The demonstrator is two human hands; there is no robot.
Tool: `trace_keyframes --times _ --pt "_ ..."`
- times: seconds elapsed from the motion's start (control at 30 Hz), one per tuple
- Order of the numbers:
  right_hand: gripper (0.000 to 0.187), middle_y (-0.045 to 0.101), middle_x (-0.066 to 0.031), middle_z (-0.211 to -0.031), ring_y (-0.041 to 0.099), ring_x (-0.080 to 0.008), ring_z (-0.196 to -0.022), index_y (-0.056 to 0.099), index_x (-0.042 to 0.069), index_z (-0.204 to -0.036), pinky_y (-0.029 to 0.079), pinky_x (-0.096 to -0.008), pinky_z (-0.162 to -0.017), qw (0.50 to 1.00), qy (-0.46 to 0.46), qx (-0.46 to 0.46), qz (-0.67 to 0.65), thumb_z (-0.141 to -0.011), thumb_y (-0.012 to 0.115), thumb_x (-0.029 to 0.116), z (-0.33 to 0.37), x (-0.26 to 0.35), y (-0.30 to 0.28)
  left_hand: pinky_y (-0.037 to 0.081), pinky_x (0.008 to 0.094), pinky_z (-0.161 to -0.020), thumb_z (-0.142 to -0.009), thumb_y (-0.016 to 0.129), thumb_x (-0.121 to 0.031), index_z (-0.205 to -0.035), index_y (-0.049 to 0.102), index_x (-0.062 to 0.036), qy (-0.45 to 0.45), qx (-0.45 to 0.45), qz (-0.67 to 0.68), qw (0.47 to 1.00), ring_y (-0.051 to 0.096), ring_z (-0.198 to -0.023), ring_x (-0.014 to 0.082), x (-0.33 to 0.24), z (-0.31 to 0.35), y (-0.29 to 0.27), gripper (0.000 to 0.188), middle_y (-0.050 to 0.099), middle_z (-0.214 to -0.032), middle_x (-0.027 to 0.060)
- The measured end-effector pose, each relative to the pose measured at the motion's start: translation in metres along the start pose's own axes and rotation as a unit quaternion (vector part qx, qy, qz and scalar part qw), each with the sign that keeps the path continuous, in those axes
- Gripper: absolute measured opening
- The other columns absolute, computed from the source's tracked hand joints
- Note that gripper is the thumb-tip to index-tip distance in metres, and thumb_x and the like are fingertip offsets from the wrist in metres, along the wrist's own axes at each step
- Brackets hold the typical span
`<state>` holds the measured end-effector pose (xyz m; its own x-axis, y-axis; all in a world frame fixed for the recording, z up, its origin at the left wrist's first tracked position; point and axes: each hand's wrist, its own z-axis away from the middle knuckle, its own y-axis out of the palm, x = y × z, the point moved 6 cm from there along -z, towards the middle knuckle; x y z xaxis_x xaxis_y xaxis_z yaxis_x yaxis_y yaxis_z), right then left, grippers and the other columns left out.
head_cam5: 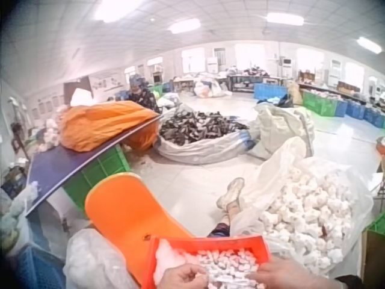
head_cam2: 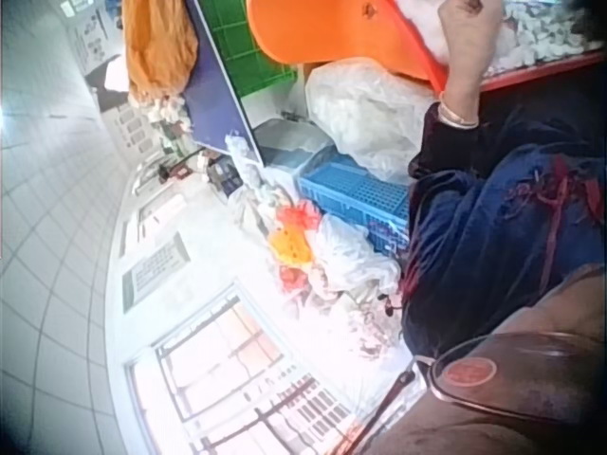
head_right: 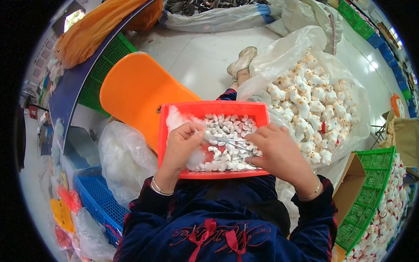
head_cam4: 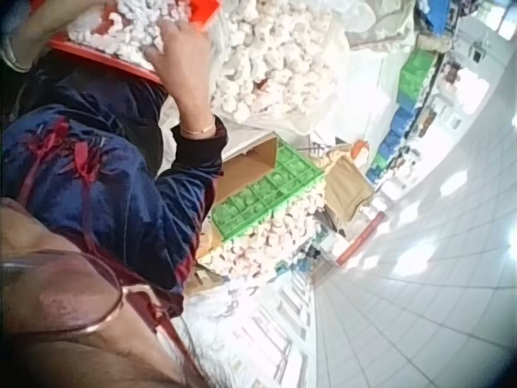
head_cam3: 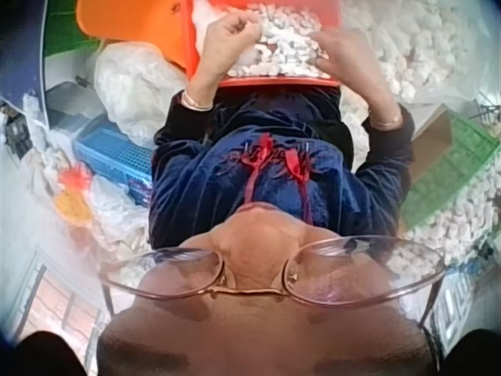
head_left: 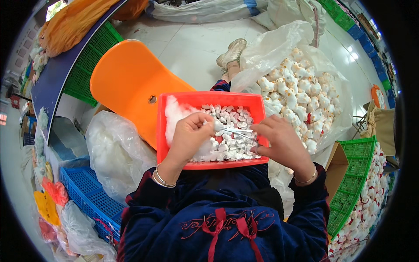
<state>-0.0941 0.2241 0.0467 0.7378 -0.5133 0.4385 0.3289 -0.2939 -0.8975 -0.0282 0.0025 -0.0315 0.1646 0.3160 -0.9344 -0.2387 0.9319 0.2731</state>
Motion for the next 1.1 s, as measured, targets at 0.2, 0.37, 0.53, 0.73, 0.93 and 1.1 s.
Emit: trace_keyframes --times 0.2,0.37,0.53,0.73,0.93,1.1 --pt "0.08 0.059 -0.0144 -0.119 0.052 -0.0358 -0.119 0.061 0.005 -0.132 0.043 -0.0472 -0.102 0.998 0.01 -0.061 0.0 -0.063 0.092 0.032 0.002 0.001 0.004 0.049 0.0207 -0.064 -0.1 0.062 -0.008 -0.105 0.069 -0.0026 -0.037 -0.011 0.148 0.988 0.058 -0.069 0.0062 0.012 -0.002 -0.003 0.01 0.067 -0.084 0.0022" --pt "0.077 0.061 -0.01 -0.115 0.054 -0.0314 -0.116 0.063 0.011 -0.134 0.041 -0.045 -0.098 0.998 0.008 -0.055 0.024 -0.065 0.09 0.033 -0.003 -0.002 0.018 0.05 0.0214 -0.063 -0.1 0.062 -0.009 -0.107 0.068 -0.002 -0.062 0.005 0.183 0.981 0.058 -0.068 0.0068 0.017 0.001 0.004 0.011 0.066 -0.083 0.0033" --pt "0.073 0.062 -0.0062 -0.108 0.056 -0.0278 -0.109 0.066 0.013 -0.133 0.04 -0.0422 -0.09 0.998 0.006 -0.035 0.044 -0.066 0.089 0.03 0.0 -0.007 0.014 0.051 0.0214 -0.064 -0.101 0.062 -0.008 -0.109 0.069 -0.0012 -0.065 -0.006 0.165 0.984 0.059 -0.068 0.0073 0.008 0.004 0.004 0.012 0.066 -0.082 0.0032" --pt "0.065 0.063 -0.0043 -0.105 0.057 -0.0262 -0.105 0.069 0.014 -0.128 0.04 -0.0412 -0.086 0.996 -0.01 -0.086 0.03 -0.068 0.088 0.03 -0.001 0.0 0.003 0.051 0.0204 -0.065 -0.101 0.063 -0.008 -0.111 0.069 -0.0009 -0.048 0.008 0.19 0.981 0.06 -0.07 0.0075 0.014 0.002 0.004 0.014 0.068 -0.084 0.0036" --pt "0.045 0.066 -0.0042 -0.099 0.061 -0.0246 -0.099 0.072 0.014 -0.12 0.04 -0.0414 -0.083 0.999 -0.003 -0.003 0.041 -0.079 0.082 0.031 0.002 -0.004 0.009 0.053 0.0212 -0.069 -0.101 0.063 -0.007 -0.112 0.069 -0.0004 -0.058 0.027 0.16 0.985 0.062 -0.072 0.0076 0.01 0.003 0.005 0.014 0.068 -0.085 0.0034" --pt "0.038 0.067 -0.0078 -0.085 0.065 -0.0279 -0.086 0.074 0.012 -0.113 0.043 -0.0428 -0.076 0.999 -0.008 0.038 0.004 -0.082 0.079 0.033 0.001 0.001 0.005 0.053 0.0212 -0.071 -0.099 0.067 -0.007 -0.112 0.07 -0.0009 -0.008 0.013 0.076 0.997 0.064 -0.078 0.0072 0.0 0.004 0.006 0.014 0.071 -0.09 0.0039"
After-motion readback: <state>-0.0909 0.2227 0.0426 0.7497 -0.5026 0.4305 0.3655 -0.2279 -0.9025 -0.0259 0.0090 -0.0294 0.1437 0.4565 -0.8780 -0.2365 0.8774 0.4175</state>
